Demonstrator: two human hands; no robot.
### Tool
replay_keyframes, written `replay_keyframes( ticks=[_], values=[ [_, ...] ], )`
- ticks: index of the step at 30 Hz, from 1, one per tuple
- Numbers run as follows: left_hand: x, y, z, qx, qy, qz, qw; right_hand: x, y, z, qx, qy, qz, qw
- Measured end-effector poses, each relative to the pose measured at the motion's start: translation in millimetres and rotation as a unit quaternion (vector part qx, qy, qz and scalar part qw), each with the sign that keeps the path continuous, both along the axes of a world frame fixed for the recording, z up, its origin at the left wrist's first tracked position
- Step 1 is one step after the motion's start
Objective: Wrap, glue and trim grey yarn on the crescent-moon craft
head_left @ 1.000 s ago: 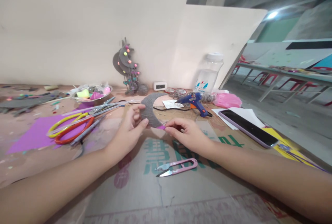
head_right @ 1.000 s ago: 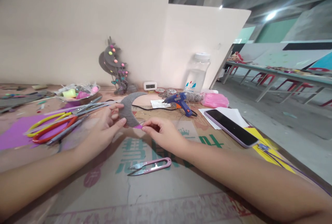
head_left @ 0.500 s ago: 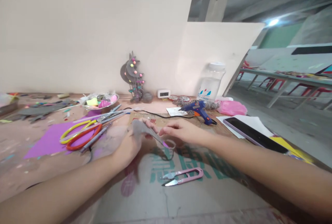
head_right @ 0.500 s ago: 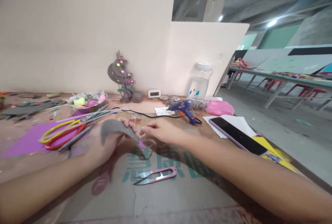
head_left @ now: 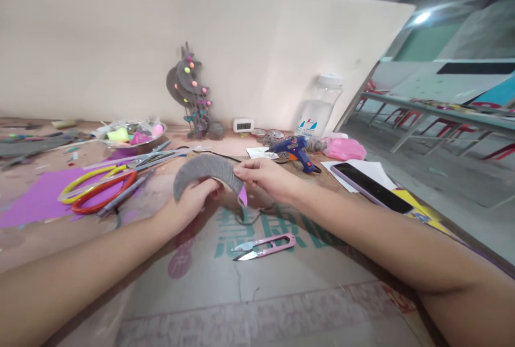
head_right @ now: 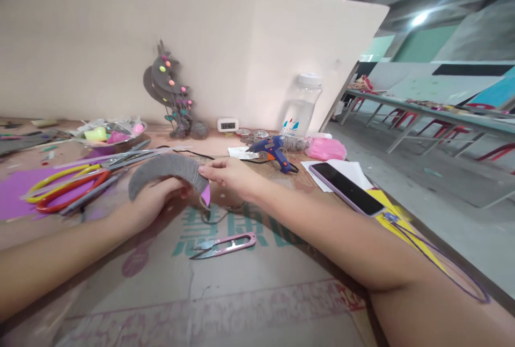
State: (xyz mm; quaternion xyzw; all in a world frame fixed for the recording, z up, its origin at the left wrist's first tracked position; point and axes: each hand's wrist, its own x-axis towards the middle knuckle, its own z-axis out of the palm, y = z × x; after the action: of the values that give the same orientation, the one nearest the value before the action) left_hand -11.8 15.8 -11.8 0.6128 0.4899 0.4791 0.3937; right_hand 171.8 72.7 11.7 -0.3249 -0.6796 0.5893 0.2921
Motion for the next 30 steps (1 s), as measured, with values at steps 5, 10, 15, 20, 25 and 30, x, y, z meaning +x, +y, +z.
replay_keyframes(
  ticks=[5, 10, 15, 20, 25, 30],
  values=[
    [6, -5, 10.8, -0.055, -0.065, -0.016, 0.996, -4, -6, -6.0, -0.001, -0.006, -0.067, 0.998],
    [9, -10, 22.8, -0.133, 0.029, 0.084, 0.987, -5, -9, 1.8, 0.167, -0.092, -0.078, 0.978],
    [8, -12, 23.9, -0.163, 0.083, 0.082, 0.980, 23, -19, 18.3, 0.268, -0.145, -0.134, 0.943],
    [7, -8, 20.3, -0.117, 0.081, 0.086, 0.986, 80, -17, 14.6, 0.327, -0.188, -0.231, 0.897],
    [6, -5, 16.5, -0.124, 0.070, 0.091, 0.986, 128, 17, 6.0, 0.317, -0.114, -0.362, 0.869],
    [5, -6, 17.1, -0.119, 0.071, 0.090, 0.986, 139, 31, 0.9, 0.347, -0.165, -0.420, 0.822]
  ],
)
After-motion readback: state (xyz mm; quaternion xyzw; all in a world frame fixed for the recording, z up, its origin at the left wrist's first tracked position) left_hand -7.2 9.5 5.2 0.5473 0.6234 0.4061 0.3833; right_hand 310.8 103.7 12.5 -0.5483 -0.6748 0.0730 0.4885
